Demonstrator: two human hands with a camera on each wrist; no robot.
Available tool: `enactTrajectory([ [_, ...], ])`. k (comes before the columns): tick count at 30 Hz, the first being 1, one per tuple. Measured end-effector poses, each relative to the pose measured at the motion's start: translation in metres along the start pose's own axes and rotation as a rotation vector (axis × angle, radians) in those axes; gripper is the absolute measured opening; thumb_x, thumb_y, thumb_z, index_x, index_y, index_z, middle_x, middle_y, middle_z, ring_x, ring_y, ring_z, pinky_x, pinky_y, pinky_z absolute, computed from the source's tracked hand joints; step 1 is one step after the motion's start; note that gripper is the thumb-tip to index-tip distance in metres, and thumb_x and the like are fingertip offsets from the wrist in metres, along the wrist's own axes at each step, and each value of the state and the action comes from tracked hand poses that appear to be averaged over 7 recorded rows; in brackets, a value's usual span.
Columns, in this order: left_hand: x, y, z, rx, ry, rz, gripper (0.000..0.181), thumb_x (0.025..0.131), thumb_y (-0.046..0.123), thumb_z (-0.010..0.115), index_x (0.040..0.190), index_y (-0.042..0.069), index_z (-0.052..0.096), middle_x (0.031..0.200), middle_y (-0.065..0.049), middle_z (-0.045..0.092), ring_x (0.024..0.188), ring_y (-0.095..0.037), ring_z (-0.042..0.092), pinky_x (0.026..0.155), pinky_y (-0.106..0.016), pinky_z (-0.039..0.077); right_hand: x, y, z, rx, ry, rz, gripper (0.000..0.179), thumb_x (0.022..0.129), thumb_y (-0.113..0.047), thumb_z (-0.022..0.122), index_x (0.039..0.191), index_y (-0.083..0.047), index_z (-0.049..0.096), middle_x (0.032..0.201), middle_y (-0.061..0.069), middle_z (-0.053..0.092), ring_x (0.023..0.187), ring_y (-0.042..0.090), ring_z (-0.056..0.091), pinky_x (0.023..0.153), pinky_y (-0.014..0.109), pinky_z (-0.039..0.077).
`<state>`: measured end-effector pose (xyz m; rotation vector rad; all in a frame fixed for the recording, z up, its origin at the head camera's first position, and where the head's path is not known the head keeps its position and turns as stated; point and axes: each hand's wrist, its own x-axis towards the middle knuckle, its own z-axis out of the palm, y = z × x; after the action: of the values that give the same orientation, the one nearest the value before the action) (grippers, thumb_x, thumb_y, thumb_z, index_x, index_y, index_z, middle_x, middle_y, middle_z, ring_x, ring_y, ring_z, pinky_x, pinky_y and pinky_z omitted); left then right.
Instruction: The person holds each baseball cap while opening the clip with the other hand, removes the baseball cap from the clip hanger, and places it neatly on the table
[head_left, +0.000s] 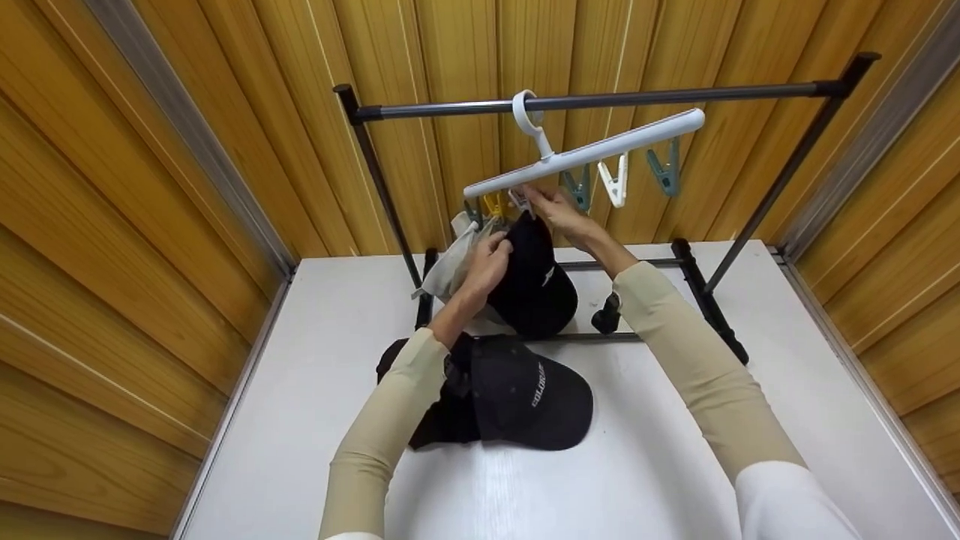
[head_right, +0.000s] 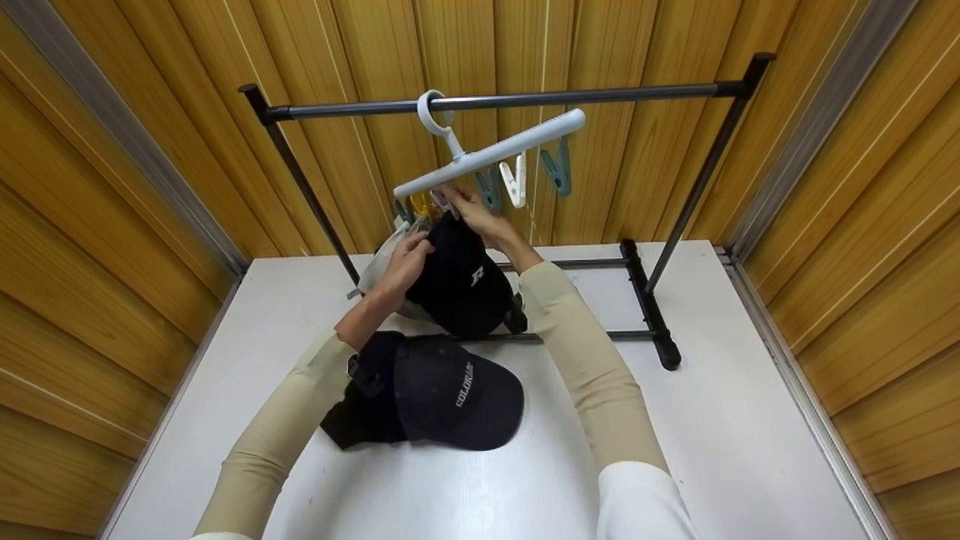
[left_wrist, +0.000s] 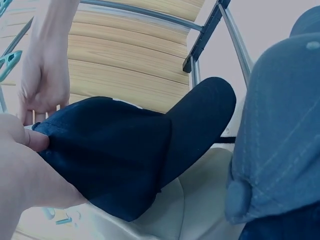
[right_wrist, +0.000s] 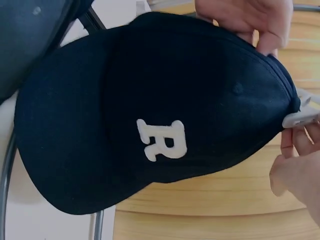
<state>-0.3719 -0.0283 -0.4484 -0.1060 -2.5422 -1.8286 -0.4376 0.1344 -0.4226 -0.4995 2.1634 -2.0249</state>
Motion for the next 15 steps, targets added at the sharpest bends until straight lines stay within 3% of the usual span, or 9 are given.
enactTrajectory([
  [3,0.001,0.003,0.003,-0.008,-0.015,0.0,0.019,0.101,0.017,0.05,0.084,0.014,0.057,0.082,0.002,0.047,0.079,-0.014,0.045,0.074,-0.026,0.035,0.002,-0.001,-0.005,-0.004,-0.011,0.01,0.043,0.11,-0.024,0.046,0.138,0.007,0.058,0.103,-0.007,0.075,0.105,0.005,0.062,0.094,0.021,0.045],
  [8,0.003,0.006,0.008,-0.059,-0.033,0.066,0.021,0.101,0.028,0.063,0.098,0.007,0.07,0.086,0.003,0.06,0.08,-0.011,0.054,0.074,-0.023,0.043,0.002,-0.003,-0.011,0.013,-0.032,0.039,0.044,0.109,-0.024,0.048,0.134,0.01,0.06,0.097,-0.012,0.073,0.095,0.002,0.064,0.085,0.019,0.048],
  [11,0.004,0.009,0.011,-0.064,-0.013,0.108,0.023,0.1,0.024,0.066,0.104,0.002,0.072,0.09,0.0,0.064,0.081,-0.01,0.056,0.074,-0.021,0.045,0.002,-0.006,-0.014,0.016,-0.045,0.058,0.045,0.108,-0.026,0.05,0.134,0.01,0.059,0.092,-0.016,0.073,0.093,0.001,0.065,0.084,0.018,0.048],
  [15,0.006,0.012,0.016,-0.035,0.034,0.117,0.022,0.099,0.02,0.067,0.105,0.0,0.074,0.094,-0.005,0.068,0.082,-0.009,0.056,0.075,-0.02,0.045,0.002,-0.006,-0.015,0.079,-0.02,0.088,0.041,0.106,-0.025,0.056,0.132,0.007,0.063,0.088,-0.018,0.075,0.094,0.004,0.067,0.085,0.019,0.048],
])
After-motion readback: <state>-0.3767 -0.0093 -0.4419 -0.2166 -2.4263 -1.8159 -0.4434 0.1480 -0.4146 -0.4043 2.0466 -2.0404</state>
